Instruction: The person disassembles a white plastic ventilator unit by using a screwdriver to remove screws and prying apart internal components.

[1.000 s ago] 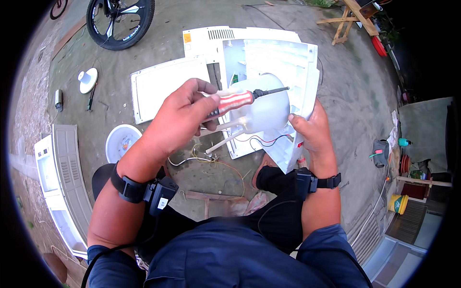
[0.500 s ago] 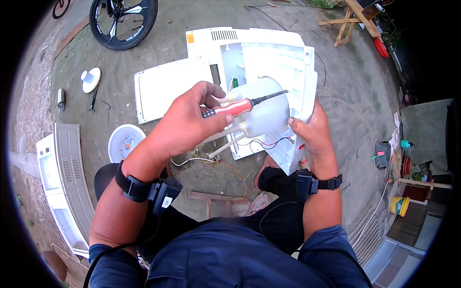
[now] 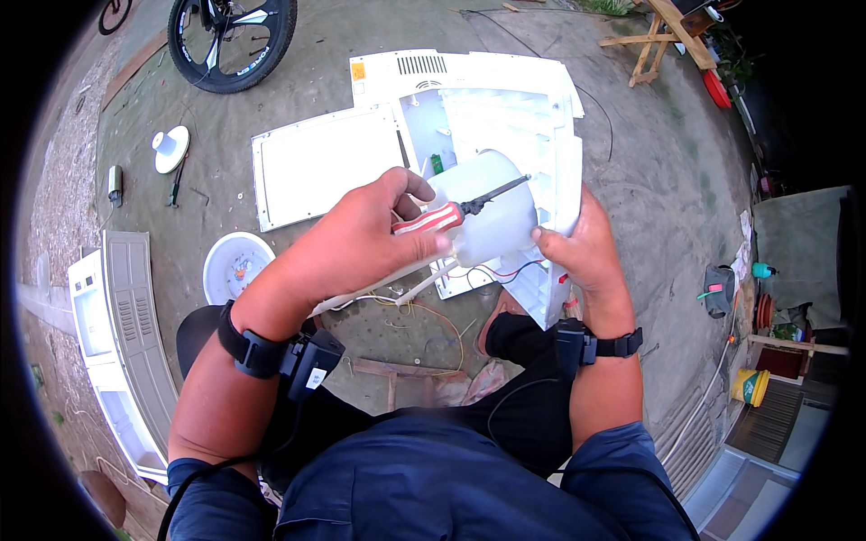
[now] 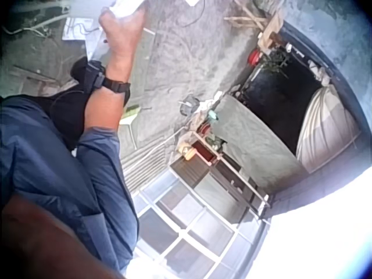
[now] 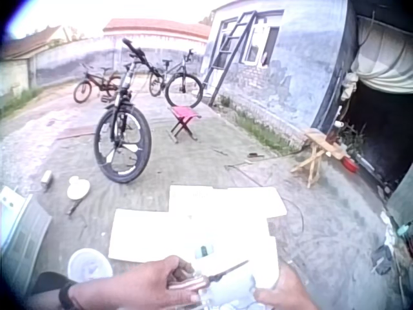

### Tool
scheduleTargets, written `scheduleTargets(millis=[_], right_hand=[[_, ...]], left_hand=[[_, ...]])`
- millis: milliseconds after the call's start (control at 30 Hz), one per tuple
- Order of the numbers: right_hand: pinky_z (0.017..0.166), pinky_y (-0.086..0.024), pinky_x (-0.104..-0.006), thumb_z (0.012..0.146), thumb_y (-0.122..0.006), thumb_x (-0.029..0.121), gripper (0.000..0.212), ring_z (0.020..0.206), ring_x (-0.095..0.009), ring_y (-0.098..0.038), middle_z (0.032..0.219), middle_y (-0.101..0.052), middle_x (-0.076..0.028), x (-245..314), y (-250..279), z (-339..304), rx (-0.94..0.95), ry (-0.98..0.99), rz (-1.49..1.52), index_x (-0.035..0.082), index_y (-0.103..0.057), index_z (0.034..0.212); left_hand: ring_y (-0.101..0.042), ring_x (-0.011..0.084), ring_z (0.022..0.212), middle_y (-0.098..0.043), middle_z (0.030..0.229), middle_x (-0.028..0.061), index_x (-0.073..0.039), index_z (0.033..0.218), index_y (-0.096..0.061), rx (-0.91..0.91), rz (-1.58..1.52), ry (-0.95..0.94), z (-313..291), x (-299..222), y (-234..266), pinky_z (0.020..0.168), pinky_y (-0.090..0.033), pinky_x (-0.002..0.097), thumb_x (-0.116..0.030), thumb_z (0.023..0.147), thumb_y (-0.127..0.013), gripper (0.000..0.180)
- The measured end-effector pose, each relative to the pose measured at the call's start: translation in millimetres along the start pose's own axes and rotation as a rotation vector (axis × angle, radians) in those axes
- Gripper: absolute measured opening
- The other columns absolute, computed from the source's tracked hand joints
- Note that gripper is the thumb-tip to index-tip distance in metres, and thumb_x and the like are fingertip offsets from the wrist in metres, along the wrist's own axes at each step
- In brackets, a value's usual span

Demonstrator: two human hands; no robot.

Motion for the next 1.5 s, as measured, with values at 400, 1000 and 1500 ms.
scheduleTargets(millis=[400,1000,1500], right_hand=[[0.084,-0.049,-0.0331,0.064,-0.073,0.01,0.062,0.092,-0.017,-0.059,0.101,-0.063,-0.01,5.8,-8.2,-0.9,0.016,-0.004,-0.158,-0.003,-0.056,0.122],[0.088,-0.047,-0.0317,0.067,-0.068,0.014,0.065,0.1,-0.016,-0.056,0.111,-0.061,-0.009,3.3,-15.1,-3.0,0.074,-0.053,-0.07,-0.004,-0.052,0.127],[0.093,-0.047,-0.0337,0.065,-0.076,0.01,0.071,0.105,-0.021,-0.06,0.114,-0.063,-0.014,-5.4,-52.9,-13.4,0.138,-0.106,-0.097,-0.005,-0.05,0.13]], left_hand=[[-0.066,0.0266,0.08,-0.067,0.09,0.0185,0.003,0.11,-0.059,0.017,0.367,-0.057,2.6,-0.4,-7.4,0.074,-0.052,0.0355,-0.024,0.087,-0.072,0.038],[-0.063,0.0304,0.071,-0.064,0.082,0.0179,0.001,0.097,-0.061,0.008,0.461,-0.148,6.0,-15.2,-5.1,0.068,-0.05,0.0392,-0.022,0.092,-0.063,0.024],[-0.063,0.0318,0.079,-0.061,0.086,0.011,-0.004,0.093,-0.068,-0.293,0.522,-0.431,18.2,-37.3,-14.9,0.07,-0.051,0.0403,-0.009,0.076,-0.075,0.019]])
Point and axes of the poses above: each hand's wrist, its own z-axis towards the middle knuckle, its own y-axis out of the back of the hand, x = y × z, the point moved 9 cm from there along z, towards the middle knuckle
